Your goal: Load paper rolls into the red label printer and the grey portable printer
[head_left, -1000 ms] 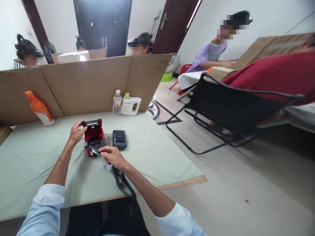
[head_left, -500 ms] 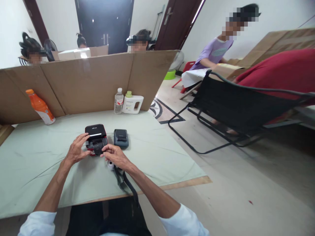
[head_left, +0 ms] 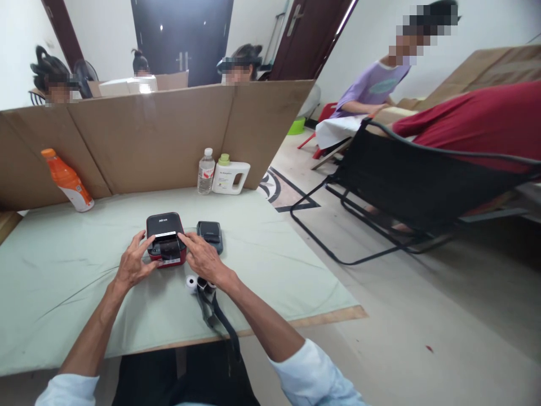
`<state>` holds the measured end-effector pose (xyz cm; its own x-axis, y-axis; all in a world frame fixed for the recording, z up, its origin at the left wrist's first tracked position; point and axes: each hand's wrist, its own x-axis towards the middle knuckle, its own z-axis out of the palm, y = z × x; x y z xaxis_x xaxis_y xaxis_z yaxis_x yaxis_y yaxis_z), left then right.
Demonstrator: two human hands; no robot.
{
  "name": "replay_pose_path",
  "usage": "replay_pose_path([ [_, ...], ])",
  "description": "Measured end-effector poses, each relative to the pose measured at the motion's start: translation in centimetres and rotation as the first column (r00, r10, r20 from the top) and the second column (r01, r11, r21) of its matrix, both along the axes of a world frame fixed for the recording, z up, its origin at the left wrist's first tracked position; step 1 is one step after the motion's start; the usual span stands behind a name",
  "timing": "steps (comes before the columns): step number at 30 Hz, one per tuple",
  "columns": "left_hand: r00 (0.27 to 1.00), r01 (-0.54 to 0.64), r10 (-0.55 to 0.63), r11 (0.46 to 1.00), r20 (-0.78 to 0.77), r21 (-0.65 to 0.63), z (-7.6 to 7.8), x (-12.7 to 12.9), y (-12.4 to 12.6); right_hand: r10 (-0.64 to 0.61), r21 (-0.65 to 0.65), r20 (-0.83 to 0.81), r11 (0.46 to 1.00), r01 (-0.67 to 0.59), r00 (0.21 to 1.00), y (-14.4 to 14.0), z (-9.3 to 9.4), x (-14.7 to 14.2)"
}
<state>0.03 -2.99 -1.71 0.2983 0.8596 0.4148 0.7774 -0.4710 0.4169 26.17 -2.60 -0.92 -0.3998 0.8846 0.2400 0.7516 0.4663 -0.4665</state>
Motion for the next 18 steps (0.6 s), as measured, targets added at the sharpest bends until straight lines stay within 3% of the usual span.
replay_pose_path([
  [9,0.998,-0.043,0.046,0.997,0.049,-0.064,-0.3,0.6,0.1,-0.010,-0.010,-0.027,1.000,0.010,1.000,0.1,-0.3,-0.1],
  [18,0.997,-0.053,0.060,0.991,0.056,-0.122,-0.9,1.4,-0.6,0.059,-0.154,-0.354,0.981,-0.120,0.933,-0.2,-0.4,0.2],
])
